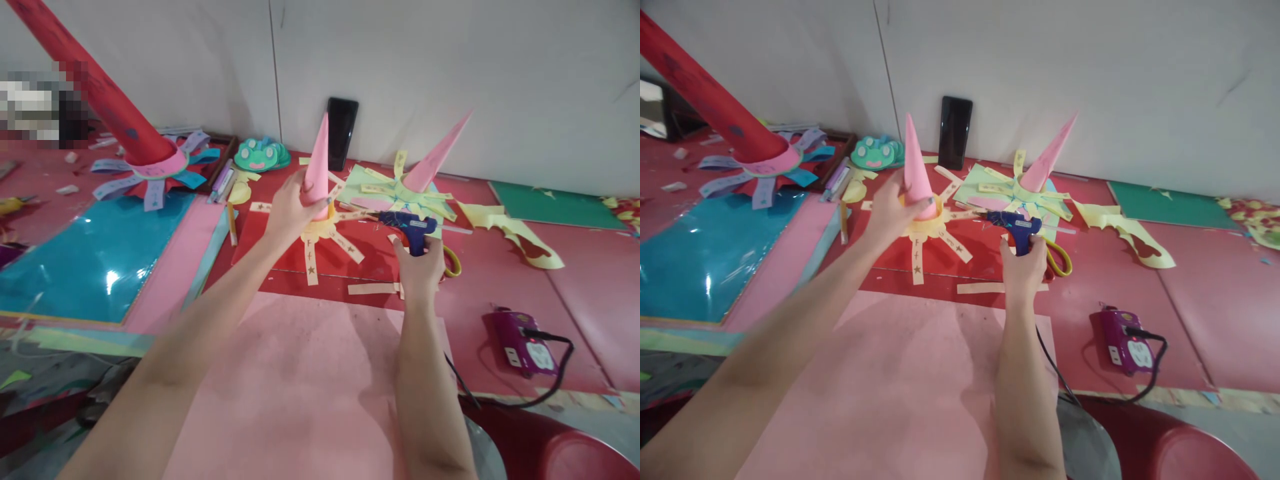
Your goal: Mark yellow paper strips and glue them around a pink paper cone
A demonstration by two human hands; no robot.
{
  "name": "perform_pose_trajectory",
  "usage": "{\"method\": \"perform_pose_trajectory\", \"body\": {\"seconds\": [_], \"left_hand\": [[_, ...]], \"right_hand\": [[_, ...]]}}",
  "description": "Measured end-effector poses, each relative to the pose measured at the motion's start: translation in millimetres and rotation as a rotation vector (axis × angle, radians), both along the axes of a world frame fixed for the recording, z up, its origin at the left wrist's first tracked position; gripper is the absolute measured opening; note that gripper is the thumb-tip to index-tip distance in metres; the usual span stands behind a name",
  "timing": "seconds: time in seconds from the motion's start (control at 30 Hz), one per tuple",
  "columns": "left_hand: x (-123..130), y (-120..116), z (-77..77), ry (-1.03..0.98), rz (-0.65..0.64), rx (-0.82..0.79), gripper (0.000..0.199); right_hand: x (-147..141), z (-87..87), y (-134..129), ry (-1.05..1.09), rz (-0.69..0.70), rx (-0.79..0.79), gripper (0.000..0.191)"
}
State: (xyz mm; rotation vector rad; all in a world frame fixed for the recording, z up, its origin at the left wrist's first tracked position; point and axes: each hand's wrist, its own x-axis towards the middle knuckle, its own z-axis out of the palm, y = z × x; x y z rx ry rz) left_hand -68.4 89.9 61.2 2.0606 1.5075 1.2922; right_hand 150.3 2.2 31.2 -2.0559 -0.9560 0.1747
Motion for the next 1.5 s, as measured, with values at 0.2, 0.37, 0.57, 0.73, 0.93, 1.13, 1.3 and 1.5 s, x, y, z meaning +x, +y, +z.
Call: {"method": "perform_pose_trajectory", "body": {"seconds": [0.2,0.37,0.57,0.73,0.93,1.13,1.3,1.5], "left_hand": [[-0.4,-3.7,-32.8,-0.145,-0.095,-0.008,0.056],[-10.1,-19.1,-27.2,-0.188,0.179,0.387,0.017],[-9.8,-35.7,-43.4,0.074,0.126,0.426,0.007],[-6.3,-38.8,-36.9,0.032,0.000,0.204,0.007],[-7.6,-34.4,-41.0,0.053,-0.117,0.132,0.006],[-5.6,-29.1,-51.8,0.217,-0.147,0.068,0.008],[-5.4,-28.8,-53.2,0.268,-0.110,0.051,0.007],[-5.5,-28.2,-53.2,0.279,-0.110,0.067,0.009]], "right_hand": [[-2.9,-5.2,1.4,-0.023,0.075,-0.041,0.043],[-9.1,-4.4,-0.2,-0.050,0.203,-0.104,0.045],[-9.8,-7.0,0.1,-0.066,0.284,-0.140,0.045],[-11.0,-6.4,-0.9,-0.090,0.304,-0.136,0.043],[-14.4,-7.9,0.1,-0.076,0.322,-0.202,0.042],[-19.5,-10.3,0.1,-0.103,0.344,-0.197,0.041],[-26.0,-8.8,-0.5,-0.178,0.329,-0.187,0.038],[-28.1,-11.5,-0.5,-0.231,0.325,-0.176,0.036]]}}
